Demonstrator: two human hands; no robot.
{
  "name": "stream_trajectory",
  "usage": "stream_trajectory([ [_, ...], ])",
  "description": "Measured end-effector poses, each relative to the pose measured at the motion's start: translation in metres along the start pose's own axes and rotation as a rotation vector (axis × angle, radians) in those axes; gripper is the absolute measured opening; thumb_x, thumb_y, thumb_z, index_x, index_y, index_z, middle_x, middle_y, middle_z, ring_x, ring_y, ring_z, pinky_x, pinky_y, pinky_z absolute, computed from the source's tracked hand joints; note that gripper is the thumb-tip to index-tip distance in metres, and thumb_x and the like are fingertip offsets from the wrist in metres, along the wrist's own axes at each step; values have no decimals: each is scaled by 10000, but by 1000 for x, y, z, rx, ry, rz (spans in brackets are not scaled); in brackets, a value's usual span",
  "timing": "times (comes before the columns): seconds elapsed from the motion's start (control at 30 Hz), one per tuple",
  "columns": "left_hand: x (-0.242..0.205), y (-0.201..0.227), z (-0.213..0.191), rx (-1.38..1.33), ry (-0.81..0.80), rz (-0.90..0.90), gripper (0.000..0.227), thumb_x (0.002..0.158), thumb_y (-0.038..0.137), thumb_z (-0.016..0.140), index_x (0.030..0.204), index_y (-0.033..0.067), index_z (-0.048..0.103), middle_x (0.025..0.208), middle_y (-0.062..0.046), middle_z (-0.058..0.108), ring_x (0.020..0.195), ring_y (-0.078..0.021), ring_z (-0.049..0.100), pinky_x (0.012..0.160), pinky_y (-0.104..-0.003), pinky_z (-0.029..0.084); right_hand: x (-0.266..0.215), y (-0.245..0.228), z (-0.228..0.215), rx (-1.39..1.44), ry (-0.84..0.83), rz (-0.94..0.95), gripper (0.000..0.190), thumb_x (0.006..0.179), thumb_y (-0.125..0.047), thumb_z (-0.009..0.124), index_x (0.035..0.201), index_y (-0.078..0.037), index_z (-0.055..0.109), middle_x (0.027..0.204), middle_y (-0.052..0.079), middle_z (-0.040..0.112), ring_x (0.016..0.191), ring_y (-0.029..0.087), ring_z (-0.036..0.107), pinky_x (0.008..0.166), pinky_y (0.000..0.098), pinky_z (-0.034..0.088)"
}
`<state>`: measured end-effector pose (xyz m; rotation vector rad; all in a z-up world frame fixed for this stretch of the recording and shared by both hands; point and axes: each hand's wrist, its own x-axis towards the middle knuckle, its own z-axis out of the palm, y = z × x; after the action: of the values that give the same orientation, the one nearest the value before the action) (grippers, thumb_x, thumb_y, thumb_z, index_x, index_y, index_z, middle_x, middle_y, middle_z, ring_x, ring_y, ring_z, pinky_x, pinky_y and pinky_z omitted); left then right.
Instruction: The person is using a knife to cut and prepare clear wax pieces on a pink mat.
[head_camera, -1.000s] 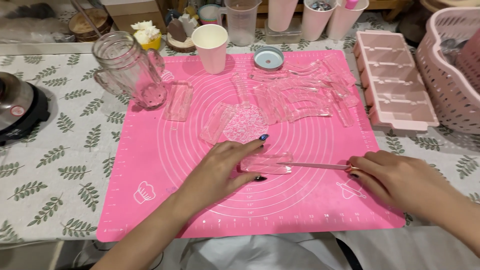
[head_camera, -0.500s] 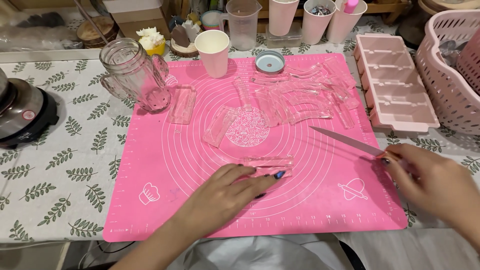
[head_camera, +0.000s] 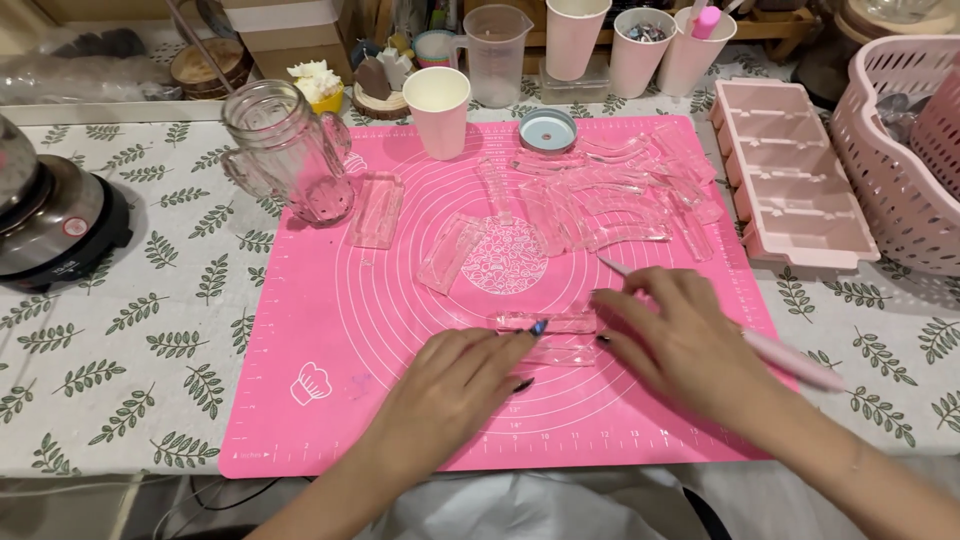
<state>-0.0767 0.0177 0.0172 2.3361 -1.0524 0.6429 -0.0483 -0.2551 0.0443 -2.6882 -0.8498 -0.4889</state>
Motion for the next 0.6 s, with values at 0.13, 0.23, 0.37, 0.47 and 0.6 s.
stream_trajectory([
  [0.13, -2, -3, 0, 8, -26, -44, 468, 940, 205, 735, 1350, 26, 597, 1099, -108, 675, 1075, -279, 633, 961, -432, 493, 21, 2, 12, 45, -151, -7, 424, 761, -223, 786, 1161, -100, 721, 1126, 118, 589, 1004, 359, 521, 858, 479, 486],
  [0.23, -1, -4, -2, -37, -22, -87, 483, 907, 219, 752, 1329, 34, 605, 1054, -105, 661, 996, -282, 623, 909, -442, 487, 27, 7, 14, 44, -231, 17, 436, 745, -200, 787, 1180, -179, 759, 1185, 83, 599, 1027, 334, 504, 903, 455, 477],
  [0.37, -13, -8, 7, -143, -14, -70, 457, 937, 212, 745, 1346, 64, 605, 1062, -101, 640, 993, -289, 645, 904, -421, 523, 31, 14, 15, 191, -245, 27, 303, 765, -166, 767, 1062, -108, 751, 1035, 83, 695, 992, 284, 630, 872, 414, 539],
  [0.47, -16, -7, 7, -218, -63, -116, 459, 950, 212, 745, 1366, 83, 600, 1067, -103, 642, 973, -290, 662, 873, -410, 544, 45, 9, 2, 321, -270, 111, 294, 794, -149, 740, 1081, -86, 735, 998, 71, 770, 932, 231, 745, 801, 385, 594],
  [0.6, -14, -4, 2, -220, 36, -90, 467, 938, 208, 736, 1358, 74, 583, 1177, -130, 670, 1049, -304, 670, 903, -396, 549, 77, -9, -27, 363, -269, 192, 357, 816, -175, 720, 1167, -115, 744, 1010, 49, 813, 825, 181, 813, 744, 349, 639],
])
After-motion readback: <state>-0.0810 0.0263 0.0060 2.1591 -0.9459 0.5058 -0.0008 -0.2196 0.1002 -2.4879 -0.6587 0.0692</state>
